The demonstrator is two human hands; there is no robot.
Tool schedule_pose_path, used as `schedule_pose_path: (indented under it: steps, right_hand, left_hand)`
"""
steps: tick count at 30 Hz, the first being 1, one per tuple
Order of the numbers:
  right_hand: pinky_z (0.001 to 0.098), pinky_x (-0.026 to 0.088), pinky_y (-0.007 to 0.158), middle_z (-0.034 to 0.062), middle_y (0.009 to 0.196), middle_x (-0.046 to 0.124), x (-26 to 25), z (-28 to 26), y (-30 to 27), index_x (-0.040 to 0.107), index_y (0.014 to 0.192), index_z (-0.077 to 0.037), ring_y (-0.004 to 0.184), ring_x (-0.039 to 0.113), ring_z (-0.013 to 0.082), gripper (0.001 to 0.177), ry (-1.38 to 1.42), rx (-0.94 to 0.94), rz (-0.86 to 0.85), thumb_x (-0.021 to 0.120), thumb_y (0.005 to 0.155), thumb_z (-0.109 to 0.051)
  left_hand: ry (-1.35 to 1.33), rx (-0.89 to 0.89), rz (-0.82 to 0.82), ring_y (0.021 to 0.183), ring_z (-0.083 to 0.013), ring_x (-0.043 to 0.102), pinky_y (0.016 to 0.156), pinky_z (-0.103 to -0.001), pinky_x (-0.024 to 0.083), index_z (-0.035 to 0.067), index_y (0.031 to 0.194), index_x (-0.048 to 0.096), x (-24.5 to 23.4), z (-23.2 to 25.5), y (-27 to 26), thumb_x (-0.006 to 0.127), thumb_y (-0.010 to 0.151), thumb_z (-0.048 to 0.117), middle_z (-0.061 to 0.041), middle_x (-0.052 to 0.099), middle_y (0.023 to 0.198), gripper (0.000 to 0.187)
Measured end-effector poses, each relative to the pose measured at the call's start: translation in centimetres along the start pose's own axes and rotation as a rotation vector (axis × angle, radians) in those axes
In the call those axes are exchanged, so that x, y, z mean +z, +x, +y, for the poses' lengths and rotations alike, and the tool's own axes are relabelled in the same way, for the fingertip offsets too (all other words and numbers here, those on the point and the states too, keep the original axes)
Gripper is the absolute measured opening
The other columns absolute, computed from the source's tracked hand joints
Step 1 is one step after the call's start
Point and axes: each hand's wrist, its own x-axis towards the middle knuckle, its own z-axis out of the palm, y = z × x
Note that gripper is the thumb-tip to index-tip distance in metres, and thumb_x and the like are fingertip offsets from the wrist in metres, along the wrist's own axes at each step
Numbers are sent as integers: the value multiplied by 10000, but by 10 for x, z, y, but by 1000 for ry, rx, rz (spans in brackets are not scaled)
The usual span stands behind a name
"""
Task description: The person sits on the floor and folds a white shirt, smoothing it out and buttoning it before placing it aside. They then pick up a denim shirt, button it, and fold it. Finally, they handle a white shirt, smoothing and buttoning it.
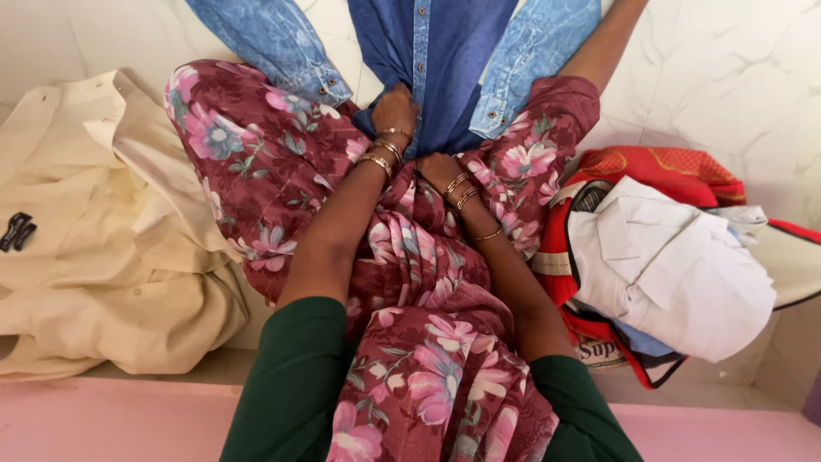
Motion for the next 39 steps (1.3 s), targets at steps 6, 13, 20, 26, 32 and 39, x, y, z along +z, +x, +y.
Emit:
schedule_pose_path:
  steps: [6,13,20,26,32,39]
  right_hand:
    - [509,566,761,185,983,736,-100,-25,-15,751,1074,-125,872,700,408,254,361,31,73,685,844,-210]
    - [526,536,789,128,1142,681,-133,2,5,783,1015,-206,991,663,389,335,-83,263,346,759,693,-293]
    - [515,573,769,137,1002,750,-110,-3,-21,776,992,-245,894,715,360,195,-46,303,-260,665,837,-287]
    - [519,550,618,166,939,712,-166,-45,-15,709,1083,-94,787,693,403,407,134,284,628,707,897,-456]
    - [481,549,561,122,846,676,-82,-43,28,651,929,-109,684,686,352,147,-41,361,519,635,859,-238]
    - [454,551,539,145,805,654,-27,-35,12,632,885,-72,662,691,323,65,-134,168,351,599,901,-126]
  left_hand:
    - [252,270,219,782,-383,729,622,-492,586,110,1124,625,14,-43,-6,543,950,143,-186,731,940,195]
    - [628,274,125,831,-296,731,662,-458,561,154,992,714,-5,-83,6,542,988,211,-88,760,887,182]
    - [711,207,-238,931,-319,729,740,-459,559,163,949,799,-57,-77,-8,649,892,293,-100,760,989,207]
    - [184,290,87,864,-379,735,711,-499,575,103,930,774,-45,-36,-10,735,896,335,-165,761,943,238]
    - [-248,132,140,789,-362,723,720,-448,569,106,842,793,46,-52,10,825,758,302,-179,750,823,216]
    - [-435,30,80,759,-314,744,713,-406,576,101,835,747,63,-62,-4,864,765,358,-137,762,844,291]
